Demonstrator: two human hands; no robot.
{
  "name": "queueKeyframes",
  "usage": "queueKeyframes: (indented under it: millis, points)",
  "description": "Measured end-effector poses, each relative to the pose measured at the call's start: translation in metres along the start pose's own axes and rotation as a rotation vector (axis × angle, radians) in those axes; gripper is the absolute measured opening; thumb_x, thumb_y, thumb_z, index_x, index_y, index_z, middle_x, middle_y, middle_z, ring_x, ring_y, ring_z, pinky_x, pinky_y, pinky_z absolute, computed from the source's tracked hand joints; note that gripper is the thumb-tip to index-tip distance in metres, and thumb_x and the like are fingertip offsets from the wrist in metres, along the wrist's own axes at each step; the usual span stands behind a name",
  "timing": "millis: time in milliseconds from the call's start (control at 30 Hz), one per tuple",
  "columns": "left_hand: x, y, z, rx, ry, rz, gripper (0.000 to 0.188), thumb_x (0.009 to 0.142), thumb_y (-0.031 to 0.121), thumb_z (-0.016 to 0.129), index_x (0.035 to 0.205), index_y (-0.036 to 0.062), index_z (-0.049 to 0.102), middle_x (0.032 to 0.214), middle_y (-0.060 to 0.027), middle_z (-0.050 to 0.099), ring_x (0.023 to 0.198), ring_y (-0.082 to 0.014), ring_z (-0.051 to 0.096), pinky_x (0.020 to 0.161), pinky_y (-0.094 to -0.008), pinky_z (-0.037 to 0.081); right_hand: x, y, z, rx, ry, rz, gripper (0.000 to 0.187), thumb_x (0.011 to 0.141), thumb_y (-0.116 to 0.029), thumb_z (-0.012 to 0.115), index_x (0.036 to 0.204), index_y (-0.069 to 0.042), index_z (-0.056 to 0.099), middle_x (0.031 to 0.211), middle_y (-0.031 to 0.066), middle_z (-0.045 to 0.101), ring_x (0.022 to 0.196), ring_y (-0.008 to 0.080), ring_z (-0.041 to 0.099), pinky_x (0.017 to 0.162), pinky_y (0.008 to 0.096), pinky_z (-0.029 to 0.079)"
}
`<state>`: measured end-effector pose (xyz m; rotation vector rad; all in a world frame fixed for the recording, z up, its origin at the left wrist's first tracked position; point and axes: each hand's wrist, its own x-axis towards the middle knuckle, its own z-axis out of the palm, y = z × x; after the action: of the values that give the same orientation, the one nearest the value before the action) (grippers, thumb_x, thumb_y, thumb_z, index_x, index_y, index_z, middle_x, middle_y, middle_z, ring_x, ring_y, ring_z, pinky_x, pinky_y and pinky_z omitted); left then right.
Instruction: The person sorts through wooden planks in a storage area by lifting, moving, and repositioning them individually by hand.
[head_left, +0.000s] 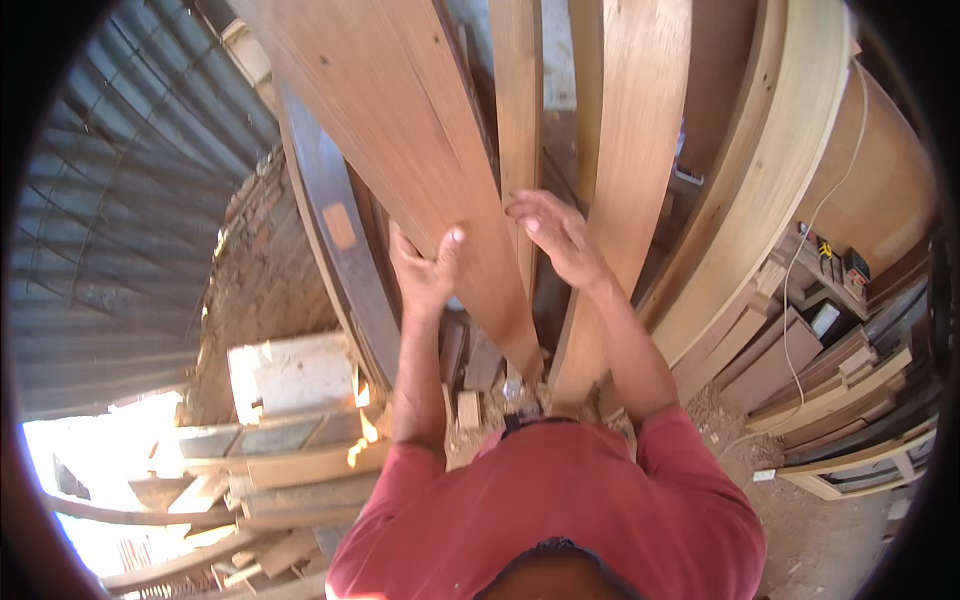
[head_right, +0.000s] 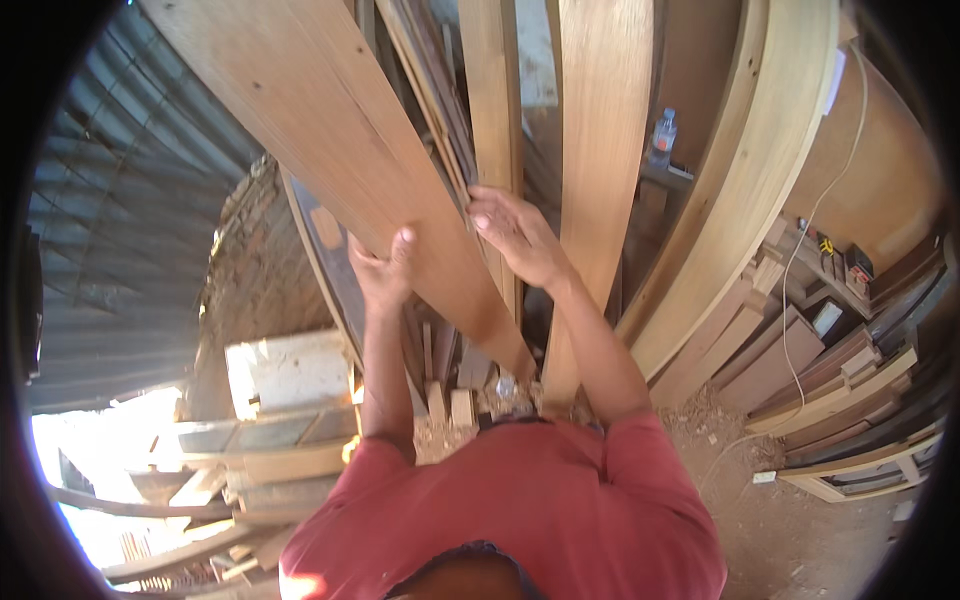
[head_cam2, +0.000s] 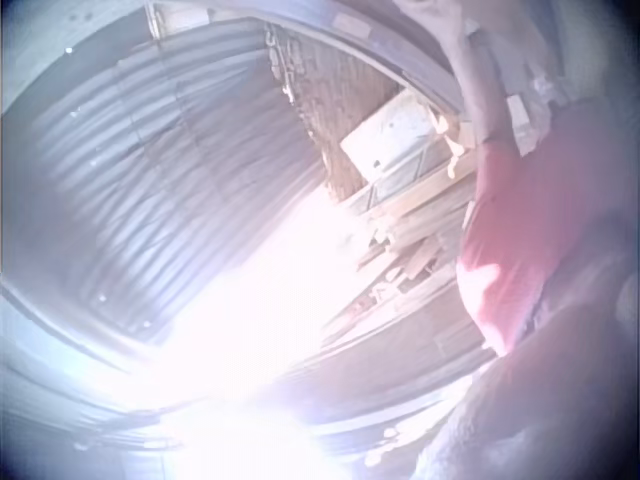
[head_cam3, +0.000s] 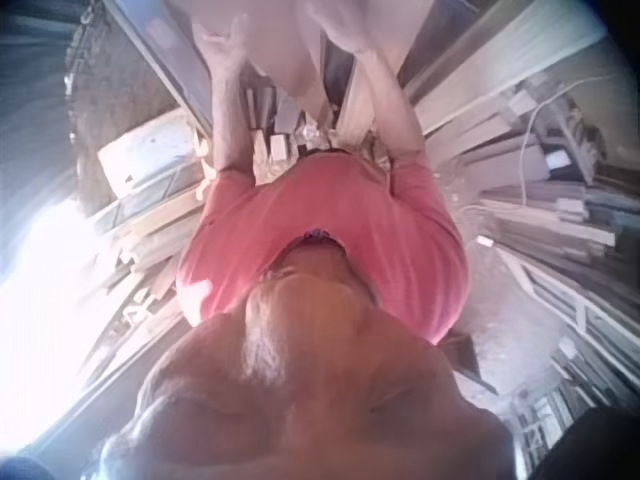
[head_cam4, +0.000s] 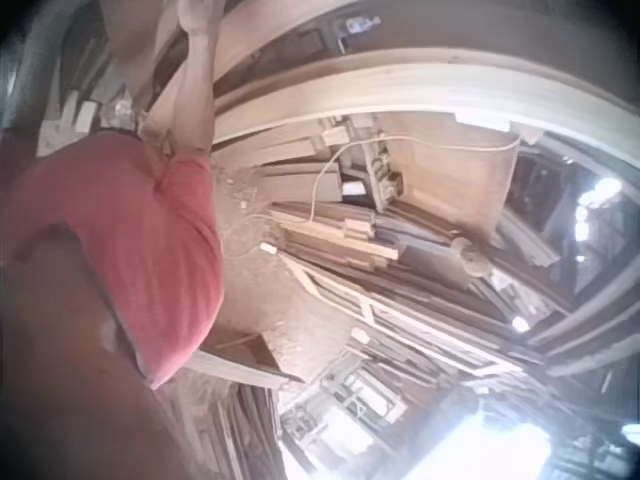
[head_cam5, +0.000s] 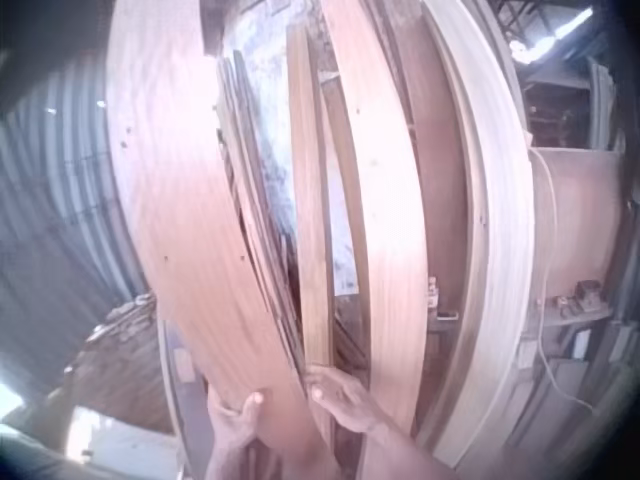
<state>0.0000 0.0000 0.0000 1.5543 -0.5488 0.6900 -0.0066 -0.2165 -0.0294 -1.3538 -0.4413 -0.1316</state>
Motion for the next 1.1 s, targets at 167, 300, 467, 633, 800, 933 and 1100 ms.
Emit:
queueKeyframes:
  millis: [167,300,467,633,800,933,1100]
  points:
    - [-0.037,0.013,0.001,-0.199,-0.028,-0.082,0.051,0.089,0.031,0.082,0.119,-0.0021,0.059,0.109,-0.0074,0.069,0.1,-0.0154,0.064,0.088,-0.032,0.053,-0.017,0.037,-0.006,0.007,-0.307,0.089,0.074,0.094,-0.066,0.062,0.123,0.002,0.063,0.1,0.0053,0.064,0.099,0.0128,0.058,0.087,0.0287,0.047]
    - [-0.044,0.038,-0.005,-0.13,0.017,-0.052,0.048,0.09,0.031,0.081,0.118,-0.002,0.06,0.109,-0.0078,0.069,0.099,-0.015,0.064,0.086,-0.0313,0.052,-0.028,0.073,0.018,0.047,-0.236,0.029,0.076,0.095,-0.072,0.054,0.111,0.001,0.064,0.087,-0.0016,0.052,0.083,0.0094,0.046,0.072,0.0271,0.04]
    - [-0.056,0.041,-0.012,-0.073,0.014,-0.072,0.049,0.092,0.028,0.079,0.121,-0.0034,0.056,0.109,-0.01,0.068,0.099,-0.0158,0.064,0.087,-0.0313,0.052,-0.048,0.063,0.045,0.041,-0.08,-0.038,0.08,0.096,-0.075,0.047,0.11,0.001,0.064,0.087,-0.0005,0.053,0.082,0.0096,0.046,0.072,0.0281,0.04]
    - [-0.054,0.071,0.004,0.176,0.057,-0.011,0.052,0.093,0.026,0.078,0.125,-0.0057,0.051,0.115,-0.0145,0.064,0.102,-0.0185,0.064,0.088,-0.0319,0.052,-0.047,0.033,0.058,0.079,-0.013,-0.059,0.084,0.097,-0.076,0.042,0.116,0.002,0.064,0.097,0.0051,0.062,0.093,0.0117,0.055,0.081,0.0303,0.046]
    - [-0.035,0.126,0.042,0.035,0.174,-0.086,0.074,0.088,0.025,0.082,0.138,-0.0069,0.039,0.125,-0.0173,0.058,0.112,-0.0235,0.06,0.094,-0.0372,0.05,-0.011,0.039,0.021,0.119,-0.284,0.152,0.083,0.103,-0.07,0.033,0.132,0.003,0.059,0.121,0.0108,0.066,0.115,0.0172,0.058,0.099,0.0344,0.046]
    - [-0.03,0.097,0.036,-0.163,-0.203,-0.024,0.12,0.08,0.052,0.081,0.156,-0.0052,0.008,0.152,-0.0247,0.037,0.141,-0.0324,0.039,0.112,-0.0462,0.038,0.001,0.067,0.026,0.209,-0.157,0.17,0.078,0.107,-0.062,0.026,0.139,0.003,0.054,0.132,0.0116,0.062,0.125,0.0197,0.053,0.108,0.0353,0.041]
    - [-0.007,-0.013,0.027,-0.437,-0.393,-0.34,0.135,0.069,0.083,0.073,0.16,0.0059,0.008,0.157,-0.0226,0.031,0.145,-0.0341,0.032,0.116,-0.0483,0.033,-0.014,0.054,0.013,-0.183,-0.127,0.174,0.069,0.108,-0.058,0.032,0.137,0.001,0.055,0.135,0.0137,0.057,0.123,0.0233,0.054,0.108,0.0351,0.04]
